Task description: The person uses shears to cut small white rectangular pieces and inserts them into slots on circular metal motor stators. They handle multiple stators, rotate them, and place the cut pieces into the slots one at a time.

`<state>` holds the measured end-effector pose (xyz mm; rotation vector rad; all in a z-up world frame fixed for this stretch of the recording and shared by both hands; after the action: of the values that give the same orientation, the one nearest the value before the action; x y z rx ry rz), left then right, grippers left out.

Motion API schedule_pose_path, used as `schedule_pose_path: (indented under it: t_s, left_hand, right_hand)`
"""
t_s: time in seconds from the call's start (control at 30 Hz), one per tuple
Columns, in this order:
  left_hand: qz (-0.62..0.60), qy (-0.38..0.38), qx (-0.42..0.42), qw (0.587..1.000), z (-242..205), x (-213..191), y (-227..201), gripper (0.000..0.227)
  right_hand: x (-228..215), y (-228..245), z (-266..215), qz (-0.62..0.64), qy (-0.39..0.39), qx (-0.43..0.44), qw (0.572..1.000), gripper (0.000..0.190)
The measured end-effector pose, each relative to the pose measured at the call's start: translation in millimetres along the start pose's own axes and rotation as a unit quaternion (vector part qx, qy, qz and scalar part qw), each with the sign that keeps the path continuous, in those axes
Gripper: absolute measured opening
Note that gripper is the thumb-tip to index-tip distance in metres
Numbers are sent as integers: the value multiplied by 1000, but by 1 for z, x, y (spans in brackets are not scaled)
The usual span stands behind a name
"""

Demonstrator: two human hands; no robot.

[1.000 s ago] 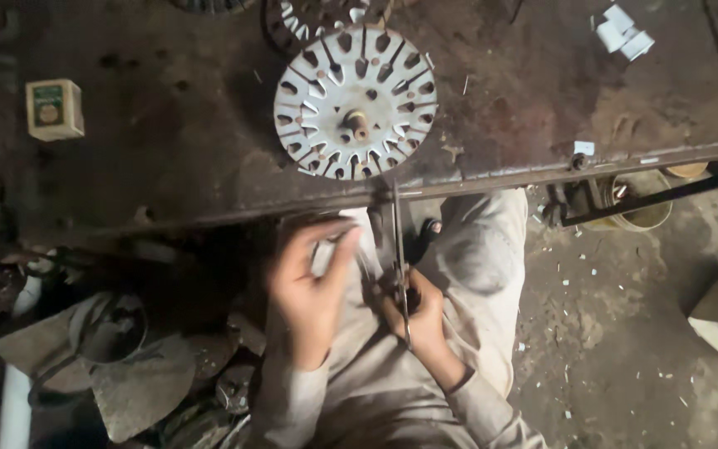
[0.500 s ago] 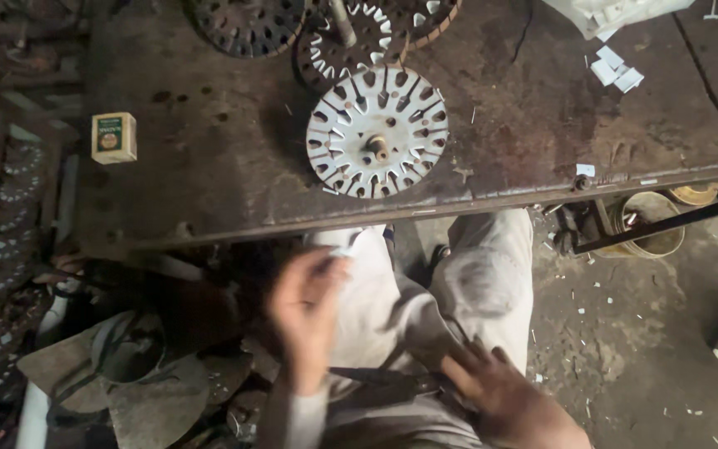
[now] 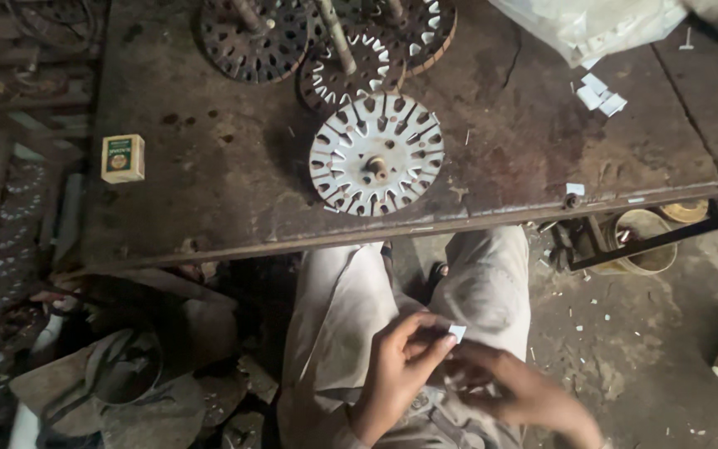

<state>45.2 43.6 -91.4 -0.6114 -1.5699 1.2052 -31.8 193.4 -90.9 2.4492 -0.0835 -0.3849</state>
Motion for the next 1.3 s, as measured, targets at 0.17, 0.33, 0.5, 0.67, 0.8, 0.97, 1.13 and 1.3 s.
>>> schedule_pose_path:
  t_s: [0.17,0.33,0.5,0.67,0.8,0.97,1.13,1.3]
  left_hand:
    - [5,-2,19,1000,1,-7,-3,16]
    - [14,8,40,999,5,-8,-16,15]
    - [-46,1,-2,999,0,-9,-21,15]
    - [32,22,36,999,1,-15,-24,7]
    - [-90,-5,-16,996,2,-26,-17,7]
    - [86,20,94,992,-2,-39,-24,16]
    - [-84,37,65,994,17,-53,-35,19]
    - [-38,101,20,994,39,-65,-86,17]
  right_hand:
    - [11,-19,11,291,-296,-141,899,24]
    - [12,-16,9,358,-280,-187,871,20]
    - [8,8,-2,365,-301,-193,859,16]
    - [0,27,-1,324,-309,-136,884,10]
    - [3,46,3,298,-274,-126,906,16]
    - [2,73,-2,292,-233,-183,909,10]
    - [-4,126,-26,77,-273,-299,911,29]
    - [-10,182,-54,-60,-377,-392,837,24]
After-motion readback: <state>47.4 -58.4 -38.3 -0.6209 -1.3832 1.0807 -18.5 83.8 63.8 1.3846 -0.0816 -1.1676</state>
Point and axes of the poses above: each hand's wrist, its own z-axis towards the middle knuckle, its own x-axis out of the palm, y = z × x, the point moved 5 cm from there along z, towards the middle knuckle, and after that the axes turned 12 degrees about x, right-handed, at the moved point
